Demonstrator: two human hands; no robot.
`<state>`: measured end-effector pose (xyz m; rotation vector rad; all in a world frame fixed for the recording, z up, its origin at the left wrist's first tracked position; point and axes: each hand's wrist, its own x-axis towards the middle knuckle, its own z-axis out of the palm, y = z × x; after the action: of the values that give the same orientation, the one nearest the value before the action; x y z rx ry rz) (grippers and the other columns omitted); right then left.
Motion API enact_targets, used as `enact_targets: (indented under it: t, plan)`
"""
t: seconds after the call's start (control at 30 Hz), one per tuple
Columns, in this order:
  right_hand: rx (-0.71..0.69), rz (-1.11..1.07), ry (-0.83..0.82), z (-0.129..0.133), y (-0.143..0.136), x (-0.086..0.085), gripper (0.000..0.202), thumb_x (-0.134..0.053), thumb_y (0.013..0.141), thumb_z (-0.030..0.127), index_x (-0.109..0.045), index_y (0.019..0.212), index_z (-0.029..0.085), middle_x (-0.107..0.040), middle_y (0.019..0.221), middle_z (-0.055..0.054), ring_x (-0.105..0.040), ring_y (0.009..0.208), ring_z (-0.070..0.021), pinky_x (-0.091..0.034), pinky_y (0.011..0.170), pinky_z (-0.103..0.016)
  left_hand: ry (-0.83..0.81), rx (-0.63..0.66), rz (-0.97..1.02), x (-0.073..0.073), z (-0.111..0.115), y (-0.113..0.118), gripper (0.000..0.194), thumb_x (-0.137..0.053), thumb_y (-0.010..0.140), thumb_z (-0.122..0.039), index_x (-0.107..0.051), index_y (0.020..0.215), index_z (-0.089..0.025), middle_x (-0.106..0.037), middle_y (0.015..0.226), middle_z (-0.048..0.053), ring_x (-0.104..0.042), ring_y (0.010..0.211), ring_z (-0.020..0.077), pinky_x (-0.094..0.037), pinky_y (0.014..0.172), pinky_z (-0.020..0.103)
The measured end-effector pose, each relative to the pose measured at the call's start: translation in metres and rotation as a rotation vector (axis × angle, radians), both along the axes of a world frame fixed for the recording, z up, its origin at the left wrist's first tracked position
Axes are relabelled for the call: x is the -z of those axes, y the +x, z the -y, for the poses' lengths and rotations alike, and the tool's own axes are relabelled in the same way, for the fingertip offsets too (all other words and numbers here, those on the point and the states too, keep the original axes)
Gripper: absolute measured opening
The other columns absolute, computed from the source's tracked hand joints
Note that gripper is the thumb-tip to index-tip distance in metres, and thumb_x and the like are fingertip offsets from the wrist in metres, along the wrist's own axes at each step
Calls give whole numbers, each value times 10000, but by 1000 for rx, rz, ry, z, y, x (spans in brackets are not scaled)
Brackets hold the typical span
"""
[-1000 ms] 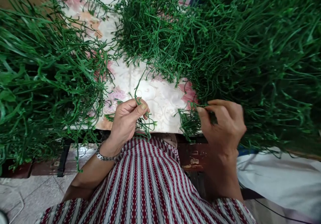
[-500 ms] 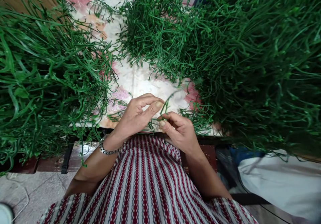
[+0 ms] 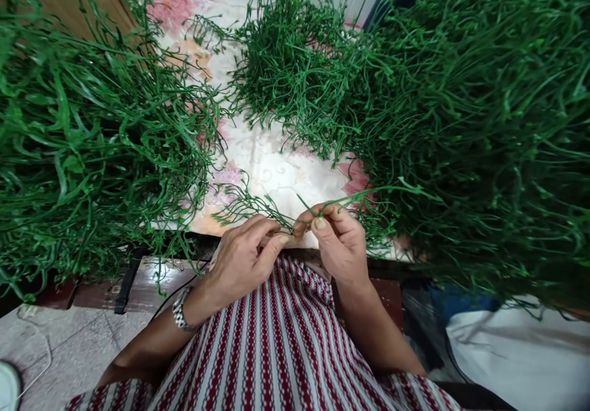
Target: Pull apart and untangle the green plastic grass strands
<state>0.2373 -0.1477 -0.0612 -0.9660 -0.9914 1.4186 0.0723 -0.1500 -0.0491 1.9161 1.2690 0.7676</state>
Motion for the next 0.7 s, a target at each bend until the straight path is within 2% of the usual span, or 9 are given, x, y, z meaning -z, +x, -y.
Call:
enact_targets:
  t: [0.1, 0.2, 0.37, 0.47, 0.57, 0.7]
  plan:
    - [-35, -95, 67, 1, -4, -1, 101, -574, 819, 298, -555, 827, 199, -585, 767, -6, -573, 711, -120, -489, 700, -288, -91, -148, 36, 10, -2, 3, 190, -561, 792, -351, -562, 819, -162, -565, 721, 7, -502, 636, 116, -388, 603, 251]
    - [-76, -189, 93, 0, -8, -4, 144, -570, 813, 325, -537, 768, 193, -534, 710, -5, -556, 709, -140, -486, 714, -323, -229, -241, 354, 16, -3, 3, 261, -647, 720, -368, -556, 861, -168, -548, 726, -1, -502, 622, 103, -404, 571, 217]
    - [-206, -269, 80, 0, -11, -5, 169, -544, 824, 330, -545, 746, 180, -536, 741, -27, -548, 683, -141, -504, 688, -333, -392, -213, 830, 28, -4, 1, 309, -721, 650, -301, -607, 913, -184, -574, 819, 19, -549, 705, 114, -465, 631, 219]
    - [-257, -332, 69, 2, -12, -2, 168, -544, 821, 320, -569, 749, 171, -554, 782, -41, -553, 669, -134, -508, 662, -321, -469, -173, 1017, 31, -6, 3, 253, -746, 610, -291, -651, 815, -176, -583, 823, 25, -559, 694, 126, -478, 589, 234]
    - [-243, -362, 27, 5, -15, 2, 185, -560, 809, 336, -566, 726, 170, -544, 719, -26, -552, 636, -131, -511, 638, -314, -456, -162, 1106, 29, -7, 8, 163, -735, 624, -293, -652, 668, -160, -597, 786, 35, -562, 673, 131, -455, 547, 232]
    - [-244, -354, -13, 6, -16, 5, 166, -567, 808, 326, -571, 744, 173, -542, 693, -15, -550, 621, -130, -509, 613, -308, -356, -179, 1096, 25, -10, 13, 128, -690, 683, -265, -623, 654, -160, -552, 673, 8, -511, 621, 103, -415, 564, 221]
